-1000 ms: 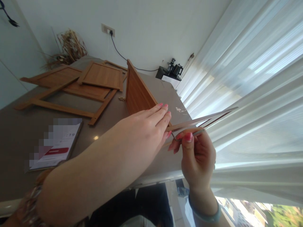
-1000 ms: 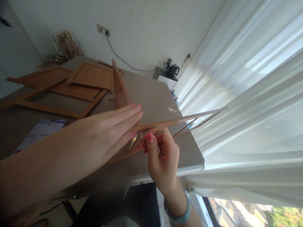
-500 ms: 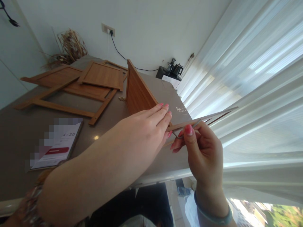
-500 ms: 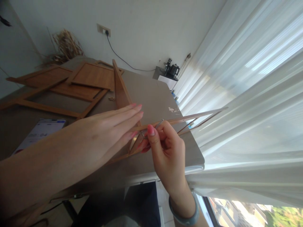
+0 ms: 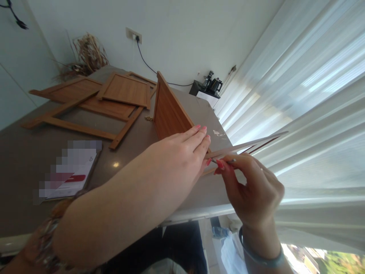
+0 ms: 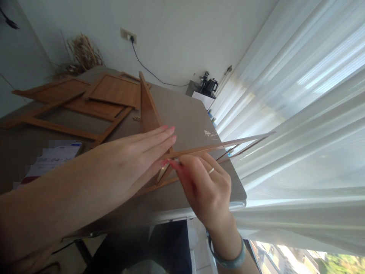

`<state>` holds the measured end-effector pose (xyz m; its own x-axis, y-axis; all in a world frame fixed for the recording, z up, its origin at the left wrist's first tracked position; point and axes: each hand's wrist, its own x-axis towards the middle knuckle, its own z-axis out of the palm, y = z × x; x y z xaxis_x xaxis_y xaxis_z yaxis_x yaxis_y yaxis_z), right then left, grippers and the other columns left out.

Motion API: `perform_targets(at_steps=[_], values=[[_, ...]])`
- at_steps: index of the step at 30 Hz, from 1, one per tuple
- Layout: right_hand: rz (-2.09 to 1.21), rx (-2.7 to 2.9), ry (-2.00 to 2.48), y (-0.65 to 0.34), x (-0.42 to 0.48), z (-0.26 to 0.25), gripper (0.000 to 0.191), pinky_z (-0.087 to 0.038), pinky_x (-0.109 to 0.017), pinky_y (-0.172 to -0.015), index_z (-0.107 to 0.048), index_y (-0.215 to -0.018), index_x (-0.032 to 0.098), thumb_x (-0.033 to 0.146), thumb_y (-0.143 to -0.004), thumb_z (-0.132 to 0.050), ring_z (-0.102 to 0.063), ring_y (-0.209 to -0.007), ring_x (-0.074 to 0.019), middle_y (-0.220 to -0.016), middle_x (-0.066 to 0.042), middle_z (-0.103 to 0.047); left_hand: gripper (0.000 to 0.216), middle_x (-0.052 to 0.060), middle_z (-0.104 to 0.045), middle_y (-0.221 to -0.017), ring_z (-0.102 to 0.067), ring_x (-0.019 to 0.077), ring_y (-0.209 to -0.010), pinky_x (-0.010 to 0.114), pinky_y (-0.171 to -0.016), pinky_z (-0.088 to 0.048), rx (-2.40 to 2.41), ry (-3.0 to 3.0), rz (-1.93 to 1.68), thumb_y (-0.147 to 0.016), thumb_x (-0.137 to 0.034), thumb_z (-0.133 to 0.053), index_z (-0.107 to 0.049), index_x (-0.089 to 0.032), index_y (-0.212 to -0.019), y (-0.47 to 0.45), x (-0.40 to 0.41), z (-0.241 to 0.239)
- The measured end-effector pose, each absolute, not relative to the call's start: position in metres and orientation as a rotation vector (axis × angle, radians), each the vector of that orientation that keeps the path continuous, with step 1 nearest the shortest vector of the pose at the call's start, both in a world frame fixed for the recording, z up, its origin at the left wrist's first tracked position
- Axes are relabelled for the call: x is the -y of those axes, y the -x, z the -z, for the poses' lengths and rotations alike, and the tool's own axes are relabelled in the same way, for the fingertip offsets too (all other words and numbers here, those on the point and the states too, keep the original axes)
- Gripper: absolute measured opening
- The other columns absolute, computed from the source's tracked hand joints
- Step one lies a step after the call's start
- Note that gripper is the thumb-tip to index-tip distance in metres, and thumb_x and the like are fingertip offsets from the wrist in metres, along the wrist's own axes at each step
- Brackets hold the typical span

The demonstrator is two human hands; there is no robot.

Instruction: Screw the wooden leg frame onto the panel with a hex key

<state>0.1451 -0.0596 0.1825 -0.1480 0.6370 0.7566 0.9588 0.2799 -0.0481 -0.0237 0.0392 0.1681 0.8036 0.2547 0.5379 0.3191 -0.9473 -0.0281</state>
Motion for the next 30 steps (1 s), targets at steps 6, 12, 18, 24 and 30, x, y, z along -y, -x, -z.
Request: perform_targets(at_steps=[6, 12, 18, 24, 30], values=[[0.534, 1.803, 1.243, -0.143, 0.067, -0.166, 0.02, -0.05, -0.031, -0.061, -0.065, -0.095, 0.024, 0.011, -0.081, -0.069, -0.061, -0.065, -0.0148, -0.072, 0.0, -0.067, 0.043, 0.015, -0.044, -0.15, -0.037, 0.0244, -0.143, 0.04, -0.121, -0.031, 0.506, 2.889, 0.813, -0.1, -0.02, -0.032, -0.049, -0.005, -0.137, 0.023, -0.037, -0.175], [0.021, 1.28, 1.374, -0.143, 0.071, -0.148, 0.004, -0.052, -0.025, -0.056, -0.068, -0.086, 0.021, 0.022, -0.087, -0.065, -0.062, -0.061, -0.0119, -0.069, -0.001, -0.066, 0.043, 0.015, -0.045, -0.15, -0.039, 0.0233, -0.142, 0.039, -0.121, -0.031, 0.511, 2.857, 0.852, -0.102, -0.024, -0.031, -0.047, -0.007, -0.138, 0.019, -0.039, -0.17], [-0.508, 1.104, 1.314, -0.152, 0.085, -0.133, 0.013, -0.052, -0.018, -0.059, -0.06, -0.076, 0.021, 0.023, -0.085, -0.068, -0.065, -0.063, -0.0083, -0.07, 0.003, -0.069, 0.042, 0.013, -0.055, -0.141, -0.049, 0.0184, -0.135, 0.032, -0.118, -0.035, 0.539, 2.83, 0.978, -0.103, -0.024, -0.028, -0.054, -0.007, -0.13, 0.02, -0.039, -0.169], [-0.376, 1.075, 1.399, -0.155, 0.09, -0.104, 0.02, -0.049, -0.021, -0.062, -0.058, -0.114, 0.023, 0.031, -0.097, -0.051, -0.057, -0.062, -0.0091, -0.065, 0.004, -0.059, 0.042, 0.015, -0.059, -0.137, -0.056, 0.0197, -0.128, 0.03, -0.116, -0.038, 0.441, 2.807, 0.98, -0.102, -0.024, -0.031, -0.059, -0.004, -0.124, 0.026, -0.037, -0.179], [-0.197, 0.93, 1.485, -0.146, 0.079, -0.066, 0.027, -0.051, -0.027, -0.074, -0.06, -0.111, 0.022, 0.039, -0.098, -0.043, -0.061, -0.088, -0.0141, -0.099, -0.006, -0.063, 0.041, 0.012, -0.057, -0.14, -0.056, 0.0185, -0.129, 0.028, -0.116, -0.038, 0.481, 2.813, 0.931, -0.101, -0.024, -0.035, -0.055, -0.006, -0.132, 0.029, -0.034, -0.186]])
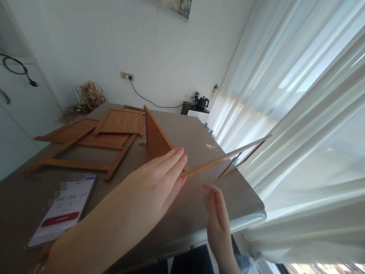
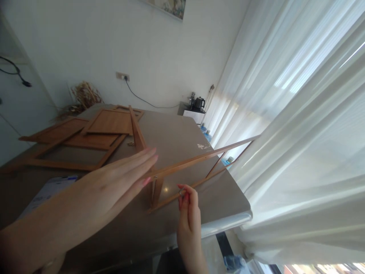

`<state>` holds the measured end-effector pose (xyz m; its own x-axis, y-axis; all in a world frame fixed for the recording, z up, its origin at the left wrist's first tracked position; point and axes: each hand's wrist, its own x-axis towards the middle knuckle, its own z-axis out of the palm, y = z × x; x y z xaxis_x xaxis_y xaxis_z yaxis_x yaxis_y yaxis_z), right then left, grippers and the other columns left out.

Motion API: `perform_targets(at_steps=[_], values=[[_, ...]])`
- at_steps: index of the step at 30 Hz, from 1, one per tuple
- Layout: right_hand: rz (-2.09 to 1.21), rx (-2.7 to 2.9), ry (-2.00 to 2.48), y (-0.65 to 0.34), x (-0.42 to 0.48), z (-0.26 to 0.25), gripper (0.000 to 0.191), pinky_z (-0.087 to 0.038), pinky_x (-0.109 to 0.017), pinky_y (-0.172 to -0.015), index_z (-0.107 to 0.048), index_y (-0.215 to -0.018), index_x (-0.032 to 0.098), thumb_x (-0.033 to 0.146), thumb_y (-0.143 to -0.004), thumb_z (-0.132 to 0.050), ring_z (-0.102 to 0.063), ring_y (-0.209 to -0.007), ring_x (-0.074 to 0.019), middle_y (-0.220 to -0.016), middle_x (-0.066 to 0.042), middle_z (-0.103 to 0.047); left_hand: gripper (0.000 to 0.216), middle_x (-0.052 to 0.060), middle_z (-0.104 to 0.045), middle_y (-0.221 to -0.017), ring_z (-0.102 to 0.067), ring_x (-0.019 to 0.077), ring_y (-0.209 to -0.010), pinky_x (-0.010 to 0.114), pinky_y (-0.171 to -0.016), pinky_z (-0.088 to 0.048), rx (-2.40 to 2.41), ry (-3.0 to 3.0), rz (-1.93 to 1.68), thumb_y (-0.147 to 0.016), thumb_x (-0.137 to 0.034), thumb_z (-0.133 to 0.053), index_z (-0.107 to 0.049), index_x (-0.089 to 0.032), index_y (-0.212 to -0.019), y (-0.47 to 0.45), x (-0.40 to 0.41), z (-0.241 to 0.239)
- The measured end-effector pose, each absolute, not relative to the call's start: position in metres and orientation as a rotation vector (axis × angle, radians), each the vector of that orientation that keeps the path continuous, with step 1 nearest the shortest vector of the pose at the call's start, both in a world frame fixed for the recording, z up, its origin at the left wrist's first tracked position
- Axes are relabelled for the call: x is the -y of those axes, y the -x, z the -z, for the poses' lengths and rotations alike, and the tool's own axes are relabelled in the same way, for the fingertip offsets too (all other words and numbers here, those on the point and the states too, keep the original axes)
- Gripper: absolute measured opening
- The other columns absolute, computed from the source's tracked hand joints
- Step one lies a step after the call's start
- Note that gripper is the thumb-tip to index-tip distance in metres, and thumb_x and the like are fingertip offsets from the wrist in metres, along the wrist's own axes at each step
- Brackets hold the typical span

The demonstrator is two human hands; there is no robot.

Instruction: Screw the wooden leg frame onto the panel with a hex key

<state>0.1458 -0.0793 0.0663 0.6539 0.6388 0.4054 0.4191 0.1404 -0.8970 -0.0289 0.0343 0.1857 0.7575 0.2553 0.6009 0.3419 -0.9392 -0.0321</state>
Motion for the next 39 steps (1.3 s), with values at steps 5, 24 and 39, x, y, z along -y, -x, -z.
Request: perform_targets(at_steps=[5, 24, 39], values=[[0.089, 1.147, 1.616, -0.128, 0.078, -0.074, 0.023, -0.045, -0.03, -0.078, -0.061, -0.11, 0.025, 0.026, -0.098, -0.041, -0.056, -0.087, -0.0165, -0.091, -0.003, -0.06, 0.039, 0.01, -0.056, -0.141, -0.055, 0.0169, -0.13, 0.027, -0.116, -0.038, 0.492, 2.763, 0.897, -0.102, -0.024, -0.036, -0.056, -0.008, -0.13, 0.028, -0.033, -0.187], [0.6, 1.489, 1.37, -0.135, 0.064, -0.117, 0.015, -0.031, -0.032, -0.075, -0.054, -0.093, 0.022, 0.008, -0.09, -0.049, -0.047, -0.065, -0.0129, -0.067, 0.004, -0.054, 0.04, 0.01, -0.052, -0.146, -0.043, 0.0152, -0.14, 0.026, -0.122, -0.026, 0.461, 2.78, 0.82, -0.102, -0.023, -0.038, -0.048, -0.006, -0.137, 0.03, -0.032, -0.187], [0.658, 1.355, 1.368, -0.113, 0.042, -0.106, 0.013, -0.024, -0.034, -0.074, -0.052, -0.087, 0.019, 0.013, -0.095, -0.044, -0.041, -0.056, -0.0081, -0.065, 0.006, -0.05, 0.05, 0.018, -0.055, -0.14, -0.048, 0.0244, -0.135, 0.04, -0.115, -0.041, 0.425, 2.866, 0.758, -0.102, -0.022, -0.021, -0.056, 0.0, -0.13, 0.028, -0.032, -0.196]])
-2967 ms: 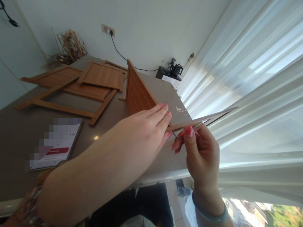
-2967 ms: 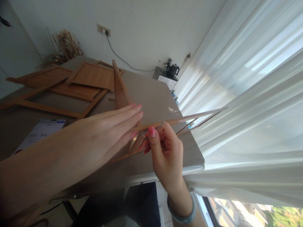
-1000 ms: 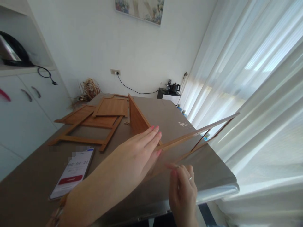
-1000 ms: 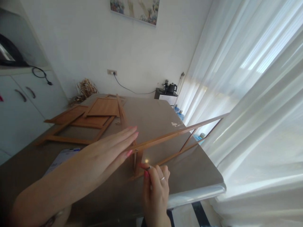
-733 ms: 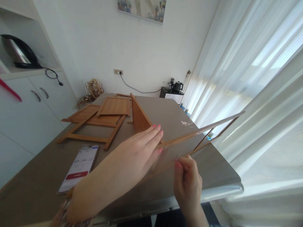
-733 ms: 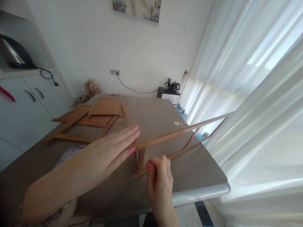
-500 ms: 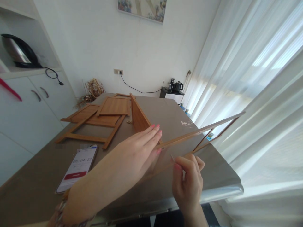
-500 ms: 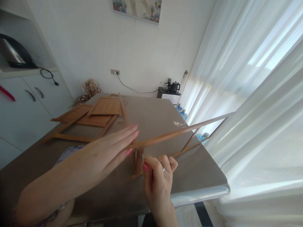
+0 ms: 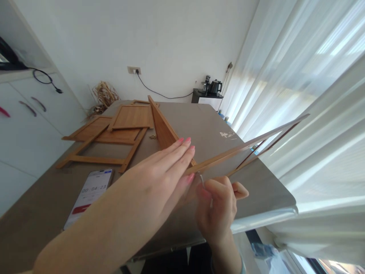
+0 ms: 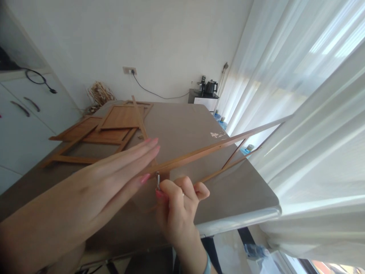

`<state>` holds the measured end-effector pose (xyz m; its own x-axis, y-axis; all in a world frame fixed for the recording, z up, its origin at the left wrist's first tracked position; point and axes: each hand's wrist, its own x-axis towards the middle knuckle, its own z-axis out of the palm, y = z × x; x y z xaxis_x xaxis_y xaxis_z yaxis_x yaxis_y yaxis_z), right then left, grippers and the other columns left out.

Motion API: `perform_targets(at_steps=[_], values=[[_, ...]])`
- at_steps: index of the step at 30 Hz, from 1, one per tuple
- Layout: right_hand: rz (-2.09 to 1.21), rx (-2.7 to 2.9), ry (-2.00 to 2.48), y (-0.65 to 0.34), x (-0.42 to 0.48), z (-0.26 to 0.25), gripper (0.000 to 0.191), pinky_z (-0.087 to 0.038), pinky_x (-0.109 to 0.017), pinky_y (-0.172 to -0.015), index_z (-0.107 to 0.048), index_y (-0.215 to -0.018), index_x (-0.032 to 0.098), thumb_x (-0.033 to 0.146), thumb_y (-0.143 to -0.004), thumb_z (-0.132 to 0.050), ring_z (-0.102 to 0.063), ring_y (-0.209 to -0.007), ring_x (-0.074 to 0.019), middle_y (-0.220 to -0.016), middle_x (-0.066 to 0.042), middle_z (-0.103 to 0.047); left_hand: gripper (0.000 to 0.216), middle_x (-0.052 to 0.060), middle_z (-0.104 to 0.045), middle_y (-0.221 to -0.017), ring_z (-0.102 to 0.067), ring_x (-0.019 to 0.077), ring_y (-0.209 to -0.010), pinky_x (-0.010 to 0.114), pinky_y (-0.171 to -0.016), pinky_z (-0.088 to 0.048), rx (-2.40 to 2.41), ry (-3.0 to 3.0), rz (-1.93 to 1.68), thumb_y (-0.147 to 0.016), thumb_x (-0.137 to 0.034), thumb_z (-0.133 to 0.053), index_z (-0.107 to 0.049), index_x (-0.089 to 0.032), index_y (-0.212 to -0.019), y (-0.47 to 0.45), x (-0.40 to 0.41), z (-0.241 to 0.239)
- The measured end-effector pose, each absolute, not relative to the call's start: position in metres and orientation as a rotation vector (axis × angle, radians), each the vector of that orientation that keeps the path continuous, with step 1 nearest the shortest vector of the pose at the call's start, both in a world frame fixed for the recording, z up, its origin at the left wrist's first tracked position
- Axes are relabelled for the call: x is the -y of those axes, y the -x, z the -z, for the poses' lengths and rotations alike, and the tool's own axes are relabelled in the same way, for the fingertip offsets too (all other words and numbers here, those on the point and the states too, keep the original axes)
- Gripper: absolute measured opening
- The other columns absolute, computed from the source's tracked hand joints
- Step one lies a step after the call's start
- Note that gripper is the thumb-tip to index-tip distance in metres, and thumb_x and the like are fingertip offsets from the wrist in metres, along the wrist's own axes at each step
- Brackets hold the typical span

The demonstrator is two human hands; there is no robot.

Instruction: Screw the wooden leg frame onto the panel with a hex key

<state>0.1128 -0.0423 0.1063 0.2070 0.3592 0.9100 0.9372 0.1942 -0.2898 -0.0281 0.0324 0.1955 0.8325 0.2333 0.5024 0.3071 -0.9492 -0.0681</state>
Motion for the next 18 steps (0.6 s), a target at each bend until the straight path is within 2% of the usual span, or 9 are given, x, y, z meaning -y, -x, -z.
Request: perform_targets(at_steps=[3, 7, 18], values=[[0.639, 1.345, 1.364, -0.1115, 0.0406, -0.107, 0.012, -0.024, -0.035, -0.075, -0.052, -0.087, 0.019, 0.014, -0.095, -0.045, -0.042, -0.057, -0.0082, -0.066, 0.006, -0.051, 0.051, 0.017, -0.052, -0.143, -0.045, 0.0258, -0.137, 0.043, -0.116, -0.039, 0.445, 2.895, 0.706, -0.101, -0.021, -0.019, -0.056, -0.003, -0.131, 0.0305, -0.0334, -0.1972], [0.627, 1.343, 1.362, -0.1104, 0.0372, -0.1068, 0.013, -0.023, -0.035, -0.075, -0.052, -0.085, 0.019, 0.015, -0.096, -0.046, -0.043, -0.059, -0.008, -0.066, 0.006, -0.051, 0.049, 0.018, -0.052, -0.143, -0.046, 0.0254, -0.137, 0.04, -0.117, -0.038, 0.431, 2.925, 0.72, -0.1, -0.02, -0.023, -0.054, 0.001, -0.132, 0.0303, -0.0357, -0.194], [0.632, 1.319, 1.351, -0.113, 0.0356, -0.1038, 0.011, -0.024, -0.036, -0.078, -0.051, -0.088, 0.02, 0.018, -0.097, -0.044, -0.047, -0.06, -0.0074, -0.067, 0.007, -0.053, 0.045, 0.01, -0.048, -0.148, -0.045, 0.0235, -0.138, 0.038, -0.117, -0.039, 0.56, 2.973, 0.774, -0.101, -0.026, -0.033, -0.049, -0.008, -0.139, 0.0292, -0.0341, -0.1936]])
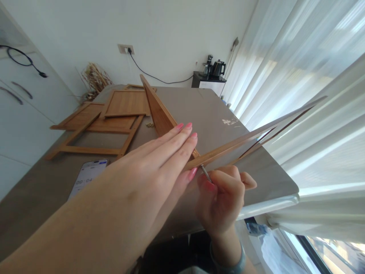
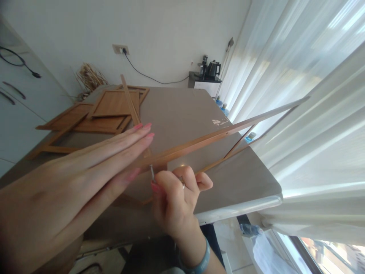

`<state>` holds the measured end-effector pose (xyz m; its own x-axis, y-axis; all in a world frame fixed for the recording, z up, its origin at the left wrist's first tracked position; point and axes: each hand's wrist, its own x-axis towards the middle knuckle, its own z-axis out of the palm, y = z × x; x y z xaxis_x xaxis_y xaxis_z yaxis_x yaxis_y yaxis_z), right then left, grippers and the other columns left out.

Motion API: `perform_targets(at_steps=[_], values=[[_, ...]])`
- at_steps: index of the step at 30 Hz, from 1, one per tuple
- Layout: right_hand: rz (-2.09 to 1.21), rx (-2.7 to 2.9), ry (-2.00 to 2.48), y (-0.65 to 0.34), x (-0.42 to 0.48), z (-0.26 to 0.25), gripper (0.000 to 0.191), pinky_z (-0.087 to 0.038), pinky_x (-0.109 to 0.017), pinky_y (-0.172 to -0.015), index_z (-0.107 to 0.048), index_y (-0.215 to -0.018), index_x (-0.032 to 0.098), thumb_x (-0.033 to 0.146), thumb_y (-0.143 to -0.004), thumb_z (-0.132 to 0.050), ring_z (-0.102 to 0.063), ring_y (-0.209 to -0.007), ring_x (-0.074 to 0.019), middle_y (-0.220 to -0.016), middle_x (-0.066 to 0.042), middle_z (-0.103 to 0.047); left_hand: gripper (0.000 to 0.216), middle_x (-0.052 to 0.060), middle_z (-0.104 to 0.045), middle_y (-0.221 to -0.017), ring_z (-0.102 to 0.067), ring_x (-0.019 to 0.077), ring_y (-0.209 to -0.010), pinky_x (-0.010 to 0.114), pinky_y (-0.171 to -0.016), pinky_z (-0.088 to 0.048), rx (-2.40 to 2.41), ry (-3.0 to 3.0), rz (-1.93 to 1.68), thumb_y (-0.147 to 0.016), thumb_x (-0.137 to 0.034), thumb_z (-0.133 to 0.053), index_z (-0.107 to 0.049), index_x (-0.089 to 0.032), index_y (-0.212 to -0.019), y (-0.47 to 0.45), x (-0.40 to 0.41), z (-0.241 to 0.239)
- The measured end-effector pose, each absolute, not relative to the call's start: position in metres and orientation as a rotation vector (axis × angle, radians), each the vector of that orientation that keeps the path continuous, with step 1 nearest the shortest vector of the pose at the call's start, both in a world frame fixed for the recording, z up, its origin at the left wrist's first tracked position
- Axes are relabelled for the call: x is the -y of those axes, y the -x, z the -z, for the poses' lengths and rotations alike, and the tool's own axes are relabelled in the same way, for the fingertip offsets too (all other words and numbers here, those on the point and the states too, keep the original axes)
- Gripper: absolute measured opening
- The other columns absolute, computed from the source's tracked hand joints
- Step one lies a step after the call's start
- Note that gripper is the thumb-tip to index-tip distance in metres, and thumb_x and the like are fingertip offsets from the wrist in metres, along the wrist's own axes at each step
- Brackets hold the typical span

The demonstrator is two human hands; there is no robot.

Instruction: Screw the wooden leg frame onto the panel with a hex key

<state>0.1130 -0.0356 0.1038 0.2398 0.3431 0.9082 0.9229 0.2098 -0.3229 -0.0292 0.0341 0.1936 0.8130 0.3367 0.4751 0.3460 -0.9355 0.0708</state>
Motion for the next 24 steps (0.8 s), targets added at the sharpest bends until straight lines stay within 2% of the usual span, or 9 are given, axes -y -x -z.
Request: perform_targets(at_steps=[11, 16, 20, 24], values=[[0.695, 1.295, 1.373, -0.113, 0.032, -0.105, 0.017, -0.023, -0.037, -0.078, -0.051, -0.083, 0.022, 0.024, -0.099, -0.045, -0.049, -0.064, -0.0094, -0.065, 0.007, -0.051, 0.046, 0.004, -0.044, -0.152, -0.044, 0.0226, -0.139, 0.039, -0.119, -0.037, 0.569, 3.009, 0.806, -0.1, -0.026, -0.033, -0.045, -0.015, -0.144, 0.031, -0.034, -0.192], [0.76, 1.346, 1.39, -0.119, 0.034, -0.109, 0.013, -0.024, -0.037, -0.078, -0.053, -0.084, 0.022, 0.019, -0.096, -0.049, -0.051, -0.065, -0.0107, -0.066, 0.006, -0.058, 0.047, 0.005, -0.045, -0.151, -0.045, 0.0239, -0.138, 0.041, -0.118, -0.039, 0.591, 3.017, 0.791, -0.101, -0.028, -0.031, -0.045, -0.016, -0.144, 0.03, -0.034, -0.192], [0.761, 1.373, 1.421, -0.121, 0.042, -0.115, 0.007, -0.027, -0.038, -0.078, -0.058, -0.086, 0.022, 0.021, -0.092, -0.056, -0.055, -0.069, -0.0118, -0.079, 0.001, -0.066, 0.046, 0.003, -0.045, -0.151, -0.044, 0.0246, -0.139, 0.042, -0.119, -0.037, 0.601, 3.05, 0.808, -0.1, -0.027, -0.033, -0.045, -0.018, -0.144, 0.03, -0.034, -0.192], [0.744, 1.396, 1.547, -0.118, 0.054, -0.129, 0.007, -0.029, -0.037, -0.076, -0.059, -0.083, 0.022, 0.022, -0.089, -0.063, -0.056, -0.069, -0.0122, -0.075, 0.002, -0.066, 0.046, 0.003, -0.045, -0.151, -0.044, 0.0258, -0.139, 0.044, -0.119, -0.036, 0.615, 3.083, 0.828, -0.1, -0.025, -0.034, -0.045, -0.02, -0.144, 0.03, -0.033, -0.193]])
